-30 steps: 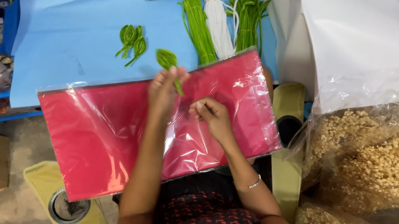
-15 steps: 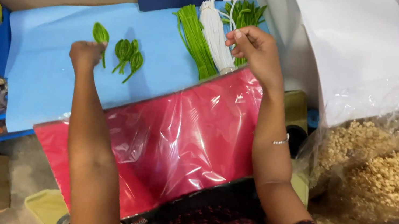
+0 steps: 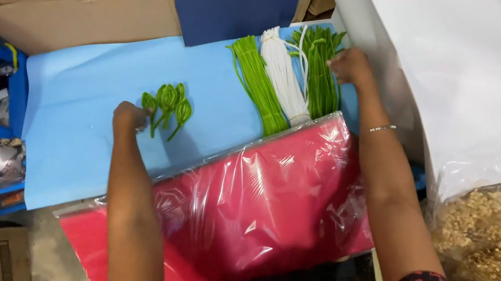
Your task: The person braids a green cord by hand, forming a small leaf-like shape and placing it on a blue sheet. They then pick up two additional green cords and begin braiding them together.
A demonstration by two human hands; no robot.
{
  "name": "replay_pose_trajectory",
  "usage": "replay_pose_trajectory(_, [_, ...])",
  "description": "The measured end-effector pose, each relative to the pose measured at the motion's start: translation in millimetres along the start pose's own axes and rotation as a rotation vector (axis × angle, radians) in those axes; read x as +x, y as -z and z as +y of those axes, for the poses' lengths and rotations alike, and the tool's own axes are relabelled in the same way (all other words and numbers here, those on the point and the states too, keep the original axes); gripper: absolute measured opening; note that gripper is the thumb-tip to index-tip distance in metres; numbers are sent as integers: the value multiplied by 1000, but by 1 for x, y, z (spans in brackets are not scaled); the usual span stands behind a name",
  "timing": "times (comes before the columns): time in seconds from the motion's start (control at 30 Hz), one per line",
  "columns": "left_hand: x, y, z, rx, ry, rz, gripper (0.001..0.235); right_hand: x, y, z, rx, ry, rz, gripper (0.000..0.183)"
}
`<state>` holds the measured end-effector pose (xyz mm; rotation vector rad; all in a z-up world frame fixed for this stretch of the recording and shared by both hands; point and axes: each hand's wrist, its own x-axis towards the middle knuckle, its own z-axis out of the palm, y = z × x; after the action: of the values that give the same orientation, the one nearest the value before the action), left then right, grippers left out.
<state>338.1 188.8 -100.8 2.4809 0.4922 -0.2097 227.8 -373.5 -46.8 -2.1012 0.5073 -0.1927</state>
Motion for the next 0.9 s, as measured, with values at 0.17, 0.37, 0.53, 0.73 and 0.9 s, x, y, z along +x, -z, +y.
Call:
replay_pose_trajectory(0.17, [-20,51,37,220,-284,-160,52,5,-1,23,-538,-199,-64,42])
replay_pose_trajectory(0.37, [-128,92,104,317,-393,-367,44,-28,-11,-8,-341,-360,-216,42])
replay_pose_trajectory(0.53, [-158,48,132,210,-710,-571,40,-22,-18,19,-324,-335,-158,32])
replay_pose_trajectory(0.73, [-199,-39,195,58,-1130,-620,35,-33,-14,28,-23,-392,-211,56])
replay_pose_trajectory(0.9, [-209,-134,226,-11,-1435,-612,36,-49,-9,38,184,-426,-209,60])
